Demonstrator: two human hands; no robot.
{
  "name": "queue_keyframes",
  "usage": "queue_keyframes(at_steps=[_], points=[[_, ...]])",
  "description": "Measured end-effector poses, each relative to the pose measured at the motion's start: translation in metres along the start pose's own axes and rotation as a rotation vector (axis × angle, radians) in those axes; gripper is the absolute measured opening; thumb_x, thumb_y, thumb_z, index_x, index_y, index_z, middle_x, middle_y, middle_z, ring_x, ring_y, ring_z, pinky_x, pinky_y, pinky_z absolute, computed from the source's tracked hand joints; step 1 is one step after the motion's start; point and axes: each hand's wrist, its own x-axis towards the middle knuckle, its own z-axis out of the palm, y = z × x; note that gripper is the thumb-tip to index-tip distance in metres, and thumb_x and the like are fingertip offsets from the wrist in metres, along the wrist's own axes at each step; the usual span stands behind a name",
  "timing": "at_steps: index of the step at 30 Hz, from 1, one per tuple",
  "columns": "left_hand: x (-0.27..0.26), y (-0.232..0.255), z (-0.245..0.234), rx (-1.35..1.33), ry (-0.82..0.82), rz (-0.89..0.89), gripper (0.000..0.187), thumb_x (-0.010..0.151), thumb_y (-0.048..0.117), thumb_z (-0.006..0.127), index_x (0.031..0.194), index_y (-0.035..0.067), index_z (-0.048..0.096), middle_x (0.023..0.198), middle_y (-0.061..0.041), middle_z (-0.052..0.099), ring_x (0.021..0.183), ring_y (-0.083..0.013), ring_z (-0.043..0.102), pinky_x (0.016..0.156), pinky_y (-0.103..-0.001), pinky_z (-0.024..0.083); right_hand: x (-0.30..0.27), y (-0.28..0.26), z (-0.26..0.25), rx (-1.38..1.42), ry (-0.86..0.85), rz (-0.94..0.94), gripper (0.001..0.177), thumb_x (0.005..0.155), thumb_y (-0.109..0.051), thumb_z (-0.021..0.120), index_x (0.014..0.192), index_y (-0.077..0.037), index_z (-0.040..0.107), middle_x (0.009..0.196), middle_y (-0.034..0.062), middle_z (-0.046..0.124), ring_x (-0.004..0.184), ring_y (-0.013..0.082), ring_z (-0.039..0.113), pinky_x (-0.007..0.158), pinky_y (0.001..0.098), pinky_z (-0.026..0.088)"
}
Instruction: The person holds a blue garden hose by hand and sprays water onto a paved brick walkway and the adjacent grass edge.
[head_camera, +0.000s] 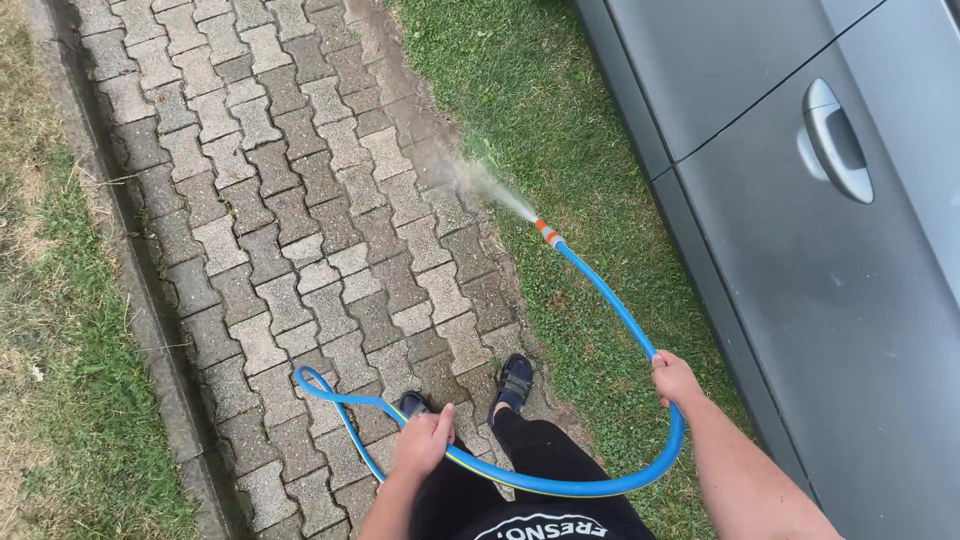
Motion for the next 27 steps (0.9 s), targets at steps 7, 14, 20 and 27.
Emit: queue_keyframes(at_steps=[7,14,20,27], points=[[0.001,-0.001,0.009,-0.047,0.017,0.033,0.068,0.1,0.054,0.035,0.052,0.019,0.068,0.055,-0.002,0.069,0.076,-0.029,0.073,0.086,-0.041,0.05,0.004,0.001,-0.003,0.073,0.0,0.054,0.046,0.11,-0.03,0.039,0.153,-0.016,0.046,0.074,0.0088,0.048,0.051,0.0199,0.045,0.038,0.0346,0.043],[0.004,-0.005,0.013,-0.046,0.025,0.058,0.069,0.1,0.054,0.036,0.05,0.02,0.068,0.054,-0.003,0.069,0.075,-0.0277,0.073,0.086,-0.04,0.051,-0.009,-0.008,-0.004,-0.017,-0.016,0.012,0.04,0.111,-0.028,0.039,0.146,-0.013,0.051,0.08,0.0093,0.054,0.046,0.0185,0.046,0.038,0.0329,0.044],[0.006,-0.005,0.011,-0.053,0.037,0.078,0.068,0.1,0.052,0.036,0.05,0.018,0.068,0.055,-0.004,0.069,0.076,-0.0293,0.072,0.086,-0.042,0.049,-0.008,-0.012,-0.004,-0.056,0.014,0.03,0.042,0.11,-0.03,0.038,0.147,-0.016,0.05,0.072,0.0089,0.056,0.043,0.0209,0.048,0.041,0.0363,0.046],[0.003,-0.004,0.001,-0.119,0.099,0.107,0.07,0.103,0.048,0.033,0.048,0.016,0.063,0.054,-0.004,0.066,0.069,-0.0266,0.07,0.08,-0.039,0.048,-0.007,-0.039,0.002,-0.151,-0.011,-0.038,0.043,0.109,-0.03,0.036,0.148,-0.018,0.051,0.058,0.0091,0.054,0.04,0.0223,0.051,0.051,0.0399,0.053]])
